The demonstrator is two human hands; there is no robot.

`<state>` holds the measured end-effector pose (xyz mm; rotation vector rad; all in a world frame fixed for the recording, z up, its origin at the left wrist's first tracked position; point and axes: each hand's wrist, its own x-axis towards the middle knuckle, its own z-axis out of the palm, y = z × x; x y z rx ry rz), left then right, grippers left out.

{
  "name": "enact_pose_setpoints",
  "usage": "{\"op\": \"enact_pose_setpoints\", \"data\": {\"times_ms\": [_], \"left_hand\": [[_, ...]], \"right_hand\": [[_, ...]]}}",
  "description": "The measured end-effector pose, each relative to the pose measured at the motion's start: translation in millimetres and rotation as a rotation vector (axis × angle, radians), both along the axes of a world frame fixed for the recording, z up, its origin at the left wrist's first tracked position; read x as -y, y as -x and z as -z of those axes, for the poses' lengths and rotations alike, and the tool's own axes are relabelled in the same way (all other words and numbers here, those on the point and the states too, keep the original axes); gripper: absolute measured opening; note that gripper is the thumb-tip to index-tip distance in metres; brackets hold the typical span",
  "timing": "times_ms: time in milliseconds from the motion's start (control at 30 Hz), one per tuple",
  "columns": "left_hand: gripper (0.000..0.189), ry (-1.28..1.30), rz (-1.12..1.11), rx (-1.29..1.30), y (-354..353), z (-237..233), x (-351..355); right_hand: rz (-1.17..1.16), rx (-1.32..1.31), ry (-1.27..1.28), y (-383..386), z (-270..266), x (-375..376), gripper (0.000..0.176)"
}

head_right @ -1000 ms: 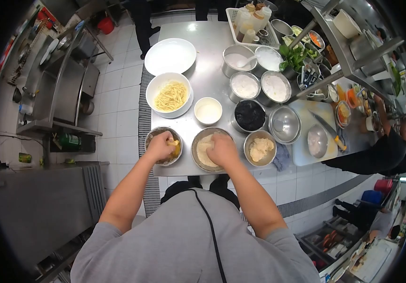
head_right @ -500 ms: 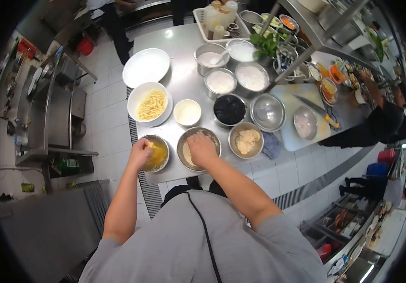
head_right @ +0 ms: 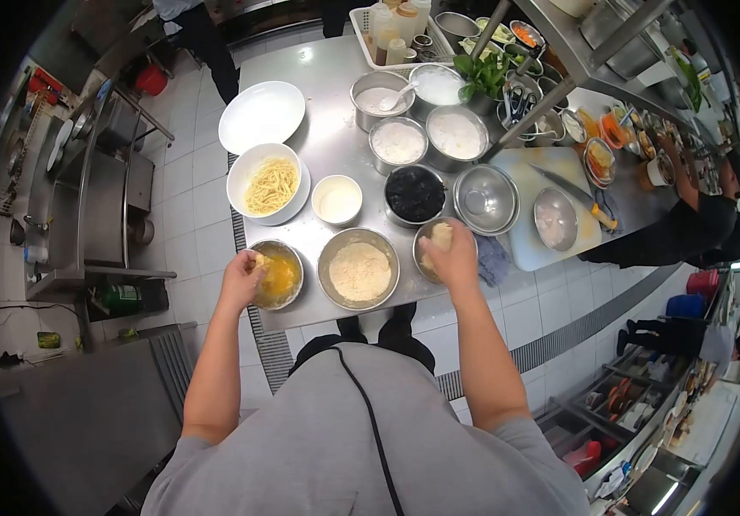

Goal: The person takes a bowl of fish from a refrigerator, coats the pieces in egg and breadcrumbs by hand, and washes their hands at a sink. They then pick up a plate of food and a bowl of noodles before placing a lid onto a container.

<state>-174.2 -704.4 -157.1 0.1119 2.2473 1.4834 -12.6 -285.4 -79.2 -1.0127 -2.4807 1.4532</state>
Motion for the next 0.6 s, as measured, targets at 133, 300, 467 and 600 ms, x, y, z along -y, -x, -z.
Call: {"op": "enact_pose_setpoints", "data": {"times_ms": [133,300,467,600], "left_hand": [[0.018,0.114,-0.012,-0.072,0.5,-8.1,-6.4],[0.019,0.194,-0.001,-0.095,2.5,-7.2,-6.5],[0.019,0.153,-0.052,-0.093,-3.4,-18.9,-7.1],[0.018,0.096,-0.053,-0.069,-12.7,-16.8,-1.3]], "right_hand": [[-0.400,-0.180,-0.627,-1.5,10.9,24.0,0.056],[-0.920,0.007,-0.468,28.4,67.7,93.9,0.059],[-0.666,0.405,-0.357,51.7,37.1,113.9,0.060],[-0.916,0.197,-0.557,42.1,40.9,104.2,0.064]]}}
